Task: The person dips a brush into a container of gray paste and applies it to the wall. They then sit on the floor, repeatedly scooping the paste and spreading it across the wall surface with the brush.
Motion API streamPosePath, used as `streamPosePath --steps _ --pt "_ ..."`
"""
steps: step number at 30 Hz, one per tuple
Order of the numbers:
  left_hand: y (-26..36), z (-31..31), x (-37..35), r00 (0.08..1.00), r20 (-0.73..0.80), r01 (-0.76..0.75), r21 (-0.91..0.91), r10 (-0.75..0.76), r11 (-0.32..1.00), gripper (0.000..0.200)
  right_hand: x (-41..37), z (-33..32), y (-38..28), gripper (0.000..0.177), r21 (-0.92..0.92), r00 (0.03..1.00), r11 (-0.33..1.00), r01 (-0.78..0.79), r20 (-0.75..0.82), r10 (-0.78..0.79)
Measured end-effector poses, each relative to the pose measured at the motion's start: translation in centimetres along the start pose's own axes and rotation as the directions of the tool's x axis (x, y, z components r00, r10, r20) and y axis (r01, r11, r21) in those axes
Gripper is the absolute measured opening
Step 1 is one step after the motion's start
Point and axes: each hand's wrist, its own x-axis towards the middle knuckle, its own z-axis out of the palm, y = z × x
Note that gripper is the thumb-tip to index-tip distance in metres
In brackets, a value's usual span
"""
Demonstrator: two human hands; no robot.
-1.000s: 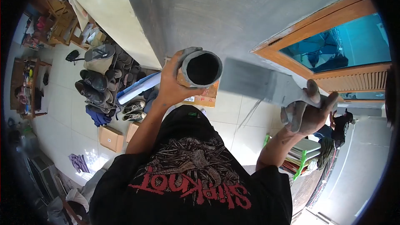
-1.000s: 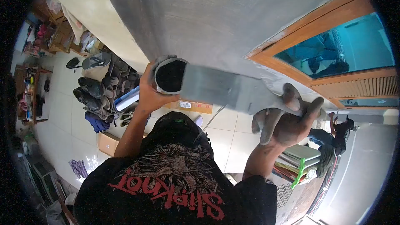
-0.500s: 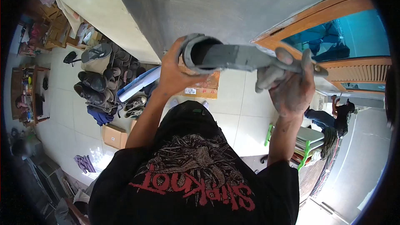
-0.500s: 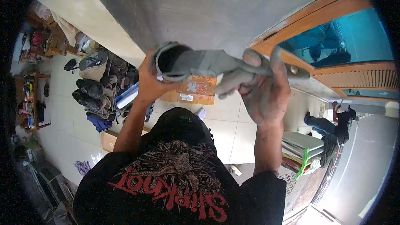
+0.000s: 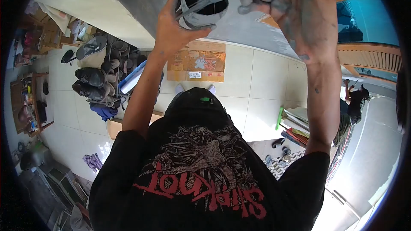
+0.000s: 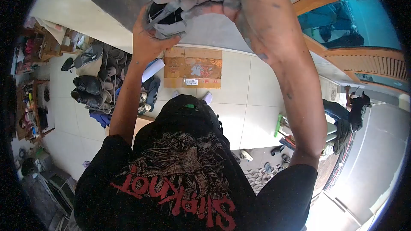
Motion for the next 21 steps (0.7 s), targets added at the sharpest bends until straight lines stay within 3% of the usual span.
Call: streamPosePath --steps 2,5,6,7,8,9,11,14,15,17,20,21 --pt "-0.5 0.1 -0.1 1.000 -0.020 -0.016 0.042 0.017 0.999 0.081 0.4 -0.6 0.3 0.050 0.038 1.000 0.999 -0.003 0.013 0.003" --pt "-0.9 0.2 0.2 1.000 -0.025 -0.008 -0.059 0.006 0.998 0.080 0.9 -0.7 0.7 0.059 0.146 0.957 0.965 -0.219 0.225 0.183" --pt "-0.8 0.1 0.3 1.000 -0.023 -0.006 -0.058 0.004 0.998 0.080 -0.1 3.1 0.2 0.060 -0.542 0.987 0.827 -0.149 -0.028 0.159" --pt "-0.6 -0.1 0.4 1.000 0.023 -0.012 -0.023 0.013 1.000 0.085 0.0 3.4 0.4 0.060 -0.803 0.991 0.581 -0.131 -0.115 0.064" --pt "-0.6 -0.3 0.5 0.997 0.070 -0.021 0.011 0.020 1.000 0.089 0.0 3.6 0.5 0.062 -0.949 0.979 0.256 -0.186 -0.200 -0.031" --pt "-0.7 -0.3 0.5 0.997 0.073 -0.019 0.011 0.018 1.000 0.089 1.3 0.8 1.3 0.062 -0.945 0.974 0.244 -0.216 -0.191 0.124" --pt "-1.1 -0.2 0.5 0.999 0.039 0.010 -0.020 -0.009 1.000 0.089 1.3 0.8 1.5 0.063 -0.940 0.943 0.231 -0.250 -0.182 0.281" --pt "-2.0 -0.1 1.2 0.996 0.066 -0.066 -0.023 0.068 0.998 0.086 0.9 4.9 -2.4 0.058 -0.902 0.912 0.144 -0.407 -0.394 0.111" --pt "-2.5 -0.3 1.5 0.996 0.067 -0.060 -0.022 0.061 0.998 0.086 1.8 3.5 -4.4 0.058 -0.941 0.928 0.179 -0.286 -0.226 0.298" --pt "-3.4 -0.6 2.3 0.991 0.124 -0.037 -0.084 0.048 0.996 0.094 2.2 2.8 -5.2 0.058 -0.954 0.883 0.243 -0.173 -0.041 0.468" --pt "-3.0 -0.5 4.6 0.961 0.245 -0.076 -0.205 0.126 0.976 0.088 2.1 2.4 -4.8 0.050 -0.991 0.965 0.047 -0.121 -0.107 0.241" --pt "-2.9 -0.4 5.2 0.970 0.215 -0.058 -0.256 0.115 0.965 0.086 2.0 2.0 -4.5 0.047 -0.995 0.979 0.029 -0.090 -0.084 0.184"
